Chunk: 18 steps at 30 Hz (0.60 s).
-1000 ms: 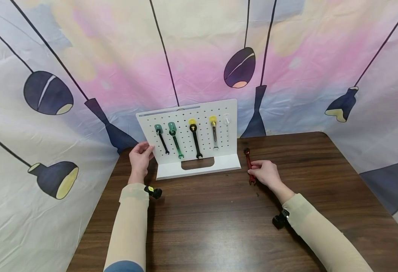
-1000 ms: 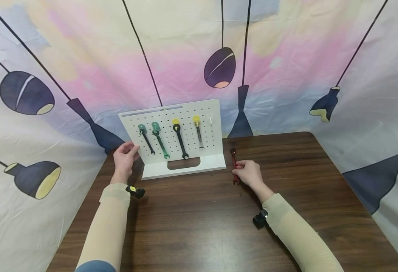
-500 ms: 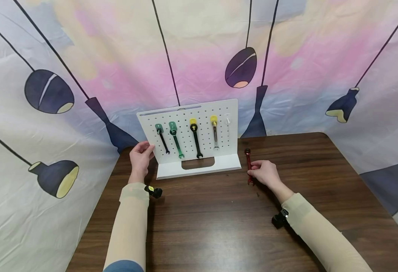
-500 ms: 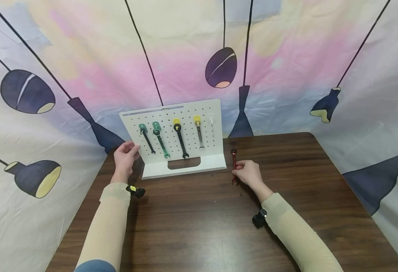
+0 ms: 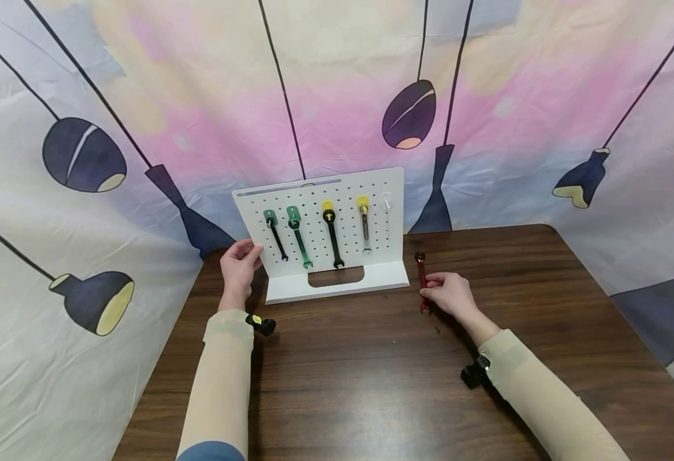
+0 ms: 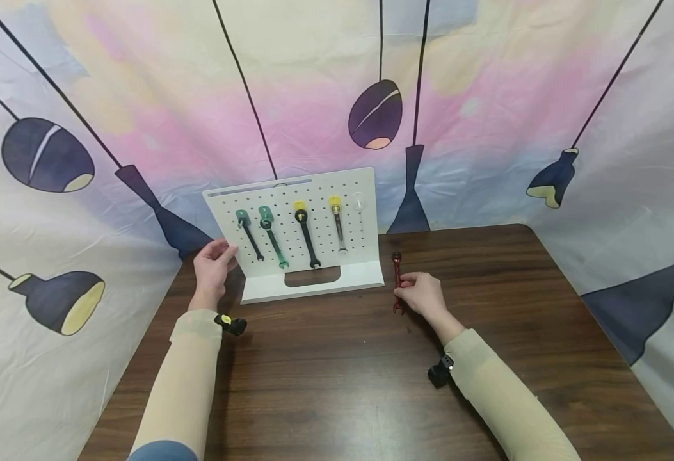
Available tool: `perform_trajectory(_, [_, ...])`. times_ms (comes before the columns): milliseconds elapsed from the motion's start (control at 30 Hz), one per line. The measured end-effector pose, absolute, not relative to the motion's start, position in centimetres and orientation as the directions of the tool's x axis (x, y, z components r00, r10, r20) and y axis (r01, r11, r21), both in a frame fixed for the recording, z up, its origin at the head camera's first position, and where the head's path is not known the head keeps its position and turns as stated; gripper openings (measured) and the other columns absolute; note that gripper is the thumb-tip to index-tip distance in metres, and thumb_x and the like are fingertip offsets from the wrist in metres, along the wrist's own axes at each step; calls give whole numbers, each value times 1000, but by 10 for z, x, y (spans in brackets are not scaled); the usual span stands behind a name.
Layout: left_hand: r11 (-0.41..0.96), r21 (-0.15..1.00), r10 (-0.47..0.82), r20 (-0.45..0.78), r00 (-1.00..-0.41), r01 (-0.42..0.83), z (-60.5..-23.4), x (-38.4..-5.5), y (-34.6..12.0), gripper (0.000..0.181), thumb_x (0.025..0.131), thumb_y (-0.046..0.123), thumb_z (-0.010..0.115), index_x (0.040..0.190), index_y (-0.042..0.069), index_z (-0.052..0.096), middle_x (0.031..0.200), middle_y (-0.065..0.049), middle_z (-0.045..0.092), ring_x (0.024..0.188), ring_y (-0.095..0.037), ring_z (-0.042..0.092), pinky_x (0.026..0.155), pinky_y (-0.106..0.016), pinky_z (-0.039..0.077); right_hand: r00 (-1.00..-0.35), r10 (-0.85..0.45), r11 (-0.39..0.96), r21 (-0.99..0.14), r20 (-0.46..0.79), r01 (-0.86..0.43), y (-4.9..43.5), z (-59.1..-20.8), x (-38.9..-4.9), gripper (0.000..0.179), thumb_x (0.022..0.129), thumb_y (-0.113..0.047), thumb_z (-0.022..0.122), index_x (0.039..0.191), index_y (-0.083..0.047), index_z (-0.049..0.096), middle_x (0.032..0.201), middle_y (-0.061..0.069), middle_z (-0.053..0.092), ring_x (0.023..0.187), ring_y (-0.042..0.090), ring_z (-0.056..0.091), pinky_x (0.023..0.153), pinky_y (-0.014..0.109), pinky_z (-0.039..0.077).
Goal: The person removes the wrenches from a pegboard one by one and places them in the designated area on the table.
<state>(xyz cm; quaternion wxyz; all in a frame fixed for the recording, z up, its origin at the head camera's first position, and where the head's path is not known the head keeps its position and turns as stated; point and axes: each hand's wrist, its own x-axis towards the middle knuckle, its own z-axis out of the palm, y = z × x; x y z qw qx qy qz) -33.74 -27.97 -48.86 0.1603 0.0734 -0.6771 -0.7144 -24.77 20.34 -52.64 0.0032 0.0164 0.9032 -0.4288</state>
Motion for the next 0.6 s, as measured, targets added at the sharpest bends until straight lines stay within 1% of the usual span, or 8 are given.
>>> perform_trajectory(300, [-24,988,-344,138,-929,156,-490,-338,-278,16,97,12,82,112,13,76,93,7,70,91,-10,67,91,-40,60,-1000,17,618,-786,-21,27,204,-526,-249,41,98,-18,79,131,5,71,110,16,79,102,31,76,93,51,57])
perform_trajectory(400, [-33,987,-344,135,-929,156,-490,-338,-278,16,97,11,82,112,14,77,93,7,71,91,-10,68,87,-35,61,-999,13,596,-802,-41,41,205,-525,-249,42,98,-18,78,132,6,70,111,17,78,99,29,76,90,47,59])
perform_trajectory(500, [-47,987,-334,128,-934,152,-490,-339,-278,16,97,9,81,112,14,76,92,8,71,90,-10,68,84,-31,61,-997,6,543,-837,-75,66,207,-524,-249,44,99,-16,77,134,8,68,114,20,77,94,26,77,84,41,62])
perform_trajectory(600, [-44,989,-321,119,-940,141,-489,-338,-280,17,98,7,79,114,12,76,92,8,71,90,-10,68,86,-34,62,-995,-7,494,-865,-100,84,208,-522,-250,45,100,-14,76,137,10,65,116,23,76,90,25,79,80,37,64])
